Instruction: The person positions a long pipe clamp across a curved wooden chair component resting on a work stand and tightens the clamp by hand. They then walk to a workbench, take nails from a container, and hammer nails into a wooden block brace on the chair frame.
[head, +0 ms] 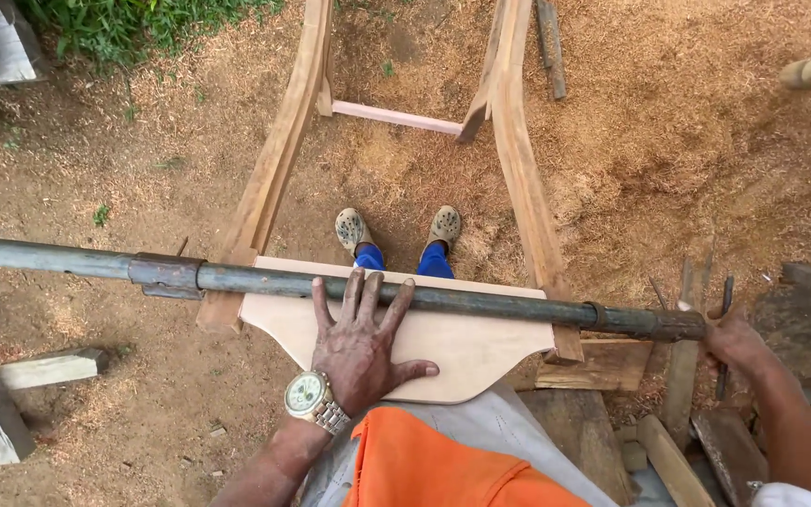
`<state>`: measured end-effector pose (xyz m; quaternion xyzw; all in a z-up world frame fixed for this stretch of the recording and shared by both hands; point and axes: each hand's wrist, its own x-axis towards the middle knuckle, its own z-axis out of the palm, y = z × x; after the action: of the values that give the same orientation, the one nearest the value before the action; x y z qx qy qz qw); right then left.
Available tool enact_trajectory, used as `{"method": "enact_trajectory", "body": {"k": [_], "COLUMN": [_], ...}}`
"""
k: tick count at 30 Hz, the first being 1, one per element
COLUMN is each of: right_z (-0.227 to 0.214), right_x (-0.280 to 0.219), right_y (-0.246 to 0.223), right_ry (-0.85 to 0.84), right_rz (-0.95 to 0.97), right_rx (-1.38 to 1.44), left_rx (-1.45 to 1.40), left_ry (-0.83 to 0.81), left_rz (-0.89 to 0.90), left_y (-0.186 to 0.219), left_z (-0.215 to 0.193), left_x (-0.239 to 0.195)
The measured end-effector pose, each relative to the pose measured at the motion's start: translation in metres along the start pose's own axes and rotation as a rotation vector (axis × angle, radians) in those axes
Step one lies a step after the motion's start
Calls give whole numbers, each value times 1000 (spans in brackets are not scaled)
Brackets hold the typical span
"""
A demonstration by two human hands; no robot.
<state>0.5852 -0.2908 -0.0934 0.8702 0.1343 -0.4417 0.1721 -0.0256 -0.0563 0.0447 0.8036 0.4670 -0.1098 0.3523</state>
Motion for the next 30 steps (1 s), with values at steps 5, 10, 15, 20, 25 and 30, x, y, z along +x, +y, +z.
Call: {"method": "enact_trajectory", "body": {"k": [5, 10, 15, 20, 25, 30], "right_z": [-7, -11, -16, -25, -23, -23], "right_x": [3, -15, 3, 2, 26, -19], "right_y": [-7, -27, -19, -32, -3, -3], "right_ry": [-58, 7, -154, -263, -285, 107], "right_rz": [0, -30, 100, 166, 199, 102], "right_rx": [91, -158, -27, 57, 48, 85], "left_rx": [-33, -23, -31, -50, -50, -63], "left_ry": [-52, -32, -9, -26, -108, -56], "left_rz": [-11, 4, 14, 11, 0, 19], "left_y": [-4, -7, -12, -13, -10, -7], "left_z": [3, 3, 8, 9, 5, 14], "left_x": [0, 4, 9, 8, 9, 2]}}
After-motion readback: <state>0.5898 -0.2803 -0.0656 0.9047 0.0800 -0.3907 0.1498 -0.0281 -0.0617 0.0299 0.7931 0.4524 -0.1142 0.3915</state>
